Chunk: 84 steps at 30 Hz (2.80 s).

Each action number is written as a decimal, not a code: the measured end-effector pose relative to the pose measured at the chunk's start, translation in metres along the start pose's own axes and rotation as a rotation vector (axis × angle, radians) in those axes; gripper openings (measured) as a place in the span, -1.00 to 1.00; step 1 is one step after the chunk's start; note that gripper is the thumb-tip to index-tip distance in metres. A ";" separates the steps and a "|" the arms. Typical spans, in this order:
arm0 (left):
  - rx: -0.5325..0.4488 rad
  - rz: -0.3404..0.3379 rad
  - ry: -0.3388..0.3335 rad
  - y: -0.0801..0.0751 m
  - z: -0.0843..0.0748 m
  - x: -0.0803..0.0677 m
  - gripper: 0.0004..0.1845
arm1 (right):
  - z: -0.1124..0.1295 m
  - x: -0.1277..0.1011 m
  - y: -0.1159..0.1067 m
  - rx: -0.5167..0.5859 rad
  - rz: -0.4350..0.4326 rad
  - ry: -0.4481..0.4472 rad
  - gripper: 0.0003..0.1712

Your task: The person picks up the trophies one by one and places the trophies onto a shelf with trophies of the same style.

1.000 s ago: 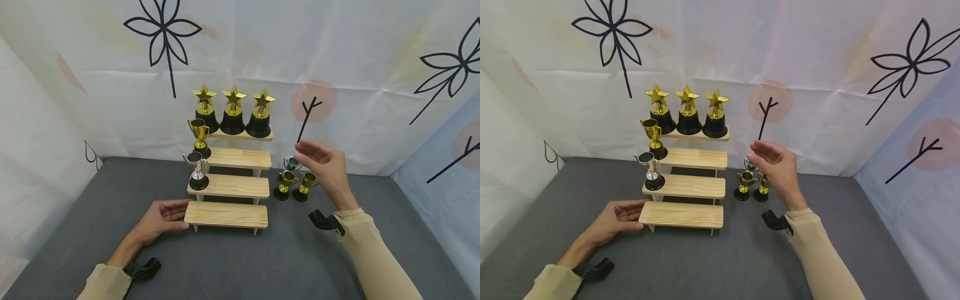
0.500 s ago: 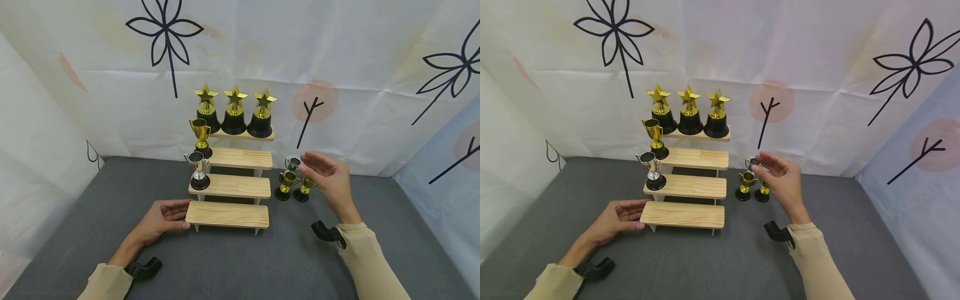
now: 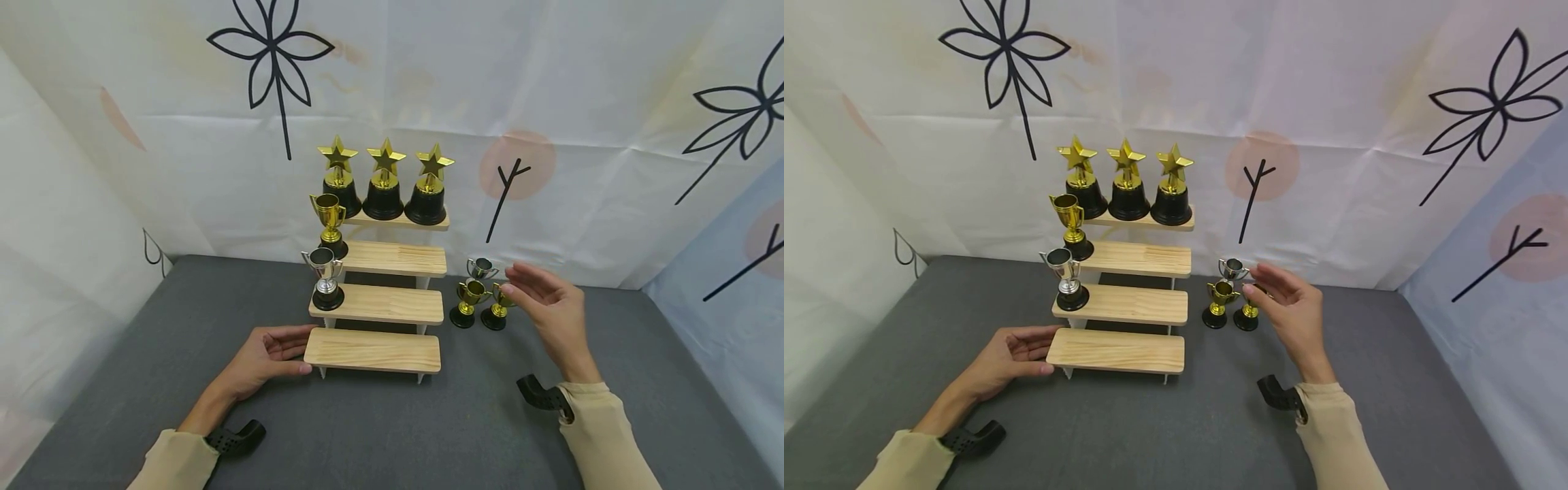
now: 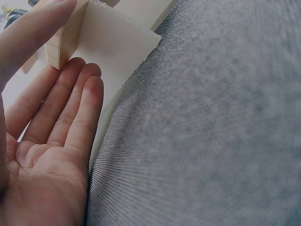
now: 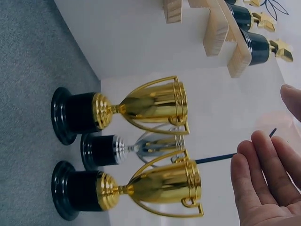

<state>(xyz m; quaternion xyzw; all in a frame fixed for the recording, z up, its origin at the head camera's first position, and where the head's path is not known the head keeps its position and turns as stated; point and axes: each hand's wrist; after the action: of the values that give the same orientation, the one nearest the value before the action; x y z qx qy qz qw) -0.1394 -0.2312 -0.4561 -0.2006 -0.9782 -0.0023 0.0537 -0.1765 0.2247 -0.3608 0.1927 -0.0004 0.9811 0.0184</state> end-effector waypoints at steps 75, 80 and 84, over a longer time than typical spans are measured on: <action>-0.006 0.013 0.013 0.000 0.003 0.000 -0.22 | -0.041 -0.012 -0.006 -0.257 -0.183 0.166 -0.52; -0.009 0.013 0.015 0.000 0.002 0.000 -0.22 | -0.031 -0.012 -0.006 -0.223 -0.191 0.150 -0.52; -0.008 0.016 0.022 0.000 0.003 0.000 -0.22 | -0.023 -0.012 -0.006 -0.172 -0.194 0.121 -0.54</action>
<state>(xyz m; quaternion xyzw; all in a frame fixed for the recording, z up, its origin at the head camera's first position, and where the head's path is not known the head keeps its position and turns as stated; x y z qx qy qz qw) -0.1399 -0.2310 -0.4586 -0.2088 -0.9759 -0.0081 0.0634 -0.1740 0.2300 -0.3870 0.1299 -0.0650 0.9809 0.1297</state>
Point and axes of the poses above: each hand's wrist, its own x-axis towards the middle knuckle, its own y-axis out of the palm, z = x × y
